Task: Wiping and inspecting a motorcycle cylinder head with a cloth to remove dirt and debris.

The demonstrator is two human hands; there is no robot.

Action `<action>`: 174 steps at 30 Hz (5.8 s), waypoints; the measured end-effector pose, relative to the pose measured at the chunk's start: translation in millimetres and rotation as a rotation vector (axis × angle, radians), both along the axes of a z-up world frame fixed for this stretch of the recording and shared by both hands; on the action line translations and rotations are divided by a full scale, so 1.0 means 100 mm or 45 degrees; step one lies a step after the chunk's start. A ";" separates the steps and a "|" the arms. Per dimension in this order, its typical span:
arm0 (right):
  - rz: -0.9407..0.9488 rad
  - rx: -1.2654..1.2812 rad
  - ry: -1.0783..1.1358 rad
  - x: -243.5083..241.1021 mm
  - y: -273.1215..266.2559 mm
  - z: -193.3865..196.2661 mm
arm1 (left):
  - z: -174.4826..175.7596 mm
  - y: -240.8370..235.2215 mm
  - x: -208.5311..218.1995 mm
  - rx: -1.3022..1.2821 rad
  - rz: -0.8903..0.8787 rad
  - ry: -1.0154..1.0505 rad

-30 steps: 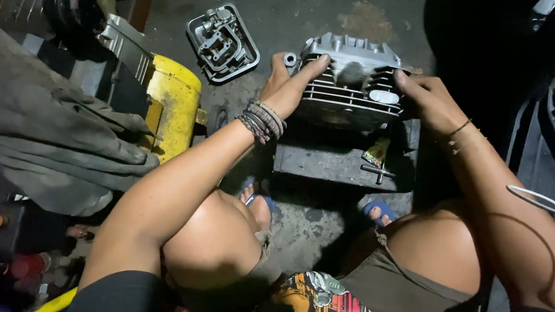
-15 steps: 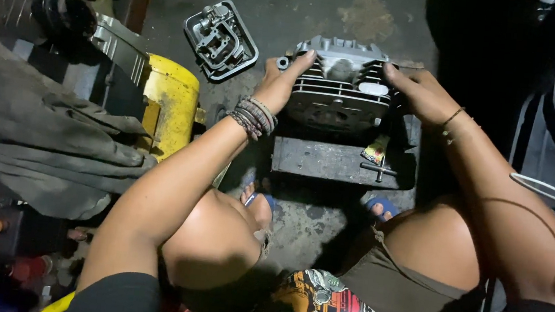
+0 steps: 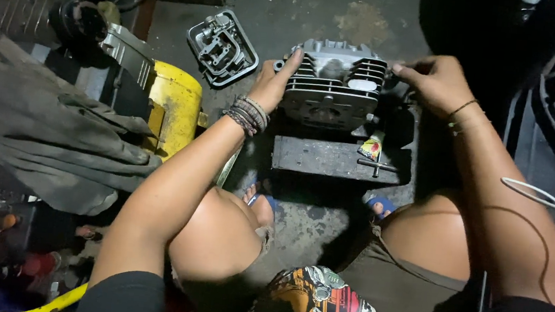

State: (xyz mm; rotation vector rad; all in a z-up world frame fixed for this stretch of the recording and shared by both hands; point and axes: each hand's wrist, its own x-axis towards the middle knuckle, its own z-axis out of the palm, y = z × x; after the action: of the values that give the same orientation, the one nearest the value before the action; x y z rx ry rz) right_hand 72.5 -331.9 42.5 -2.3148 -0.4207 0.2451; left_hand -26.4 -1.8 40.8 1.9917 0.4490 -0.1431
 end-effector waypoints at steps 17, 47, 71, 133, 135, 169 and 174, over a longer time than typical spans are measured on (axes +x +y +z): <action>0.347 0.286 -0.165 -0.36 0.03 0.28 | -0.53 0.28 -0.06 -0.041 -0.303 -0.472; 0.271 0.380 -0.123 -0.75 0.37 0.35 | -0.26 0.12 0.05 0.336 -0.241 -0.532; -0.134 0.472 0.537 -0.16 0.49 0.29 | 0.34 -0.06 0.44 0.439 -0.297 0.212; 0.702 0.763 0.622 -0.12 -0.17 0.05 | 1.04 -0.72 0.01 -0.021 -0.739 -1.052; 0.650 0.718 0.526 -0.09 -0.32 0.12 | 0.81 -0.50 0.22 -0.152 -0.724 -1.028; 0.718 -0.537 -0.764 -0.48 1.42 0.46 | -0.63 0.18 0.97 -0.684 -0.153 -0.209; 0.519 -0.678 -0.817 -0.22 1.37 0.22 | -0.58 0.16 0.92 -0.745 -0.218 -0.204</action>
State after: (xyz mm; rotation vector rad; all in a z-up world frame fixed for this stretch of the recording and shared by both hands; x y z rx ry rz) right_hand 50.7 -194.8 64.8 -2.7784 -1.2825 -0.2390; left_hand 65.8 14.6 -17.4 1.4476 0.1094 -0.1953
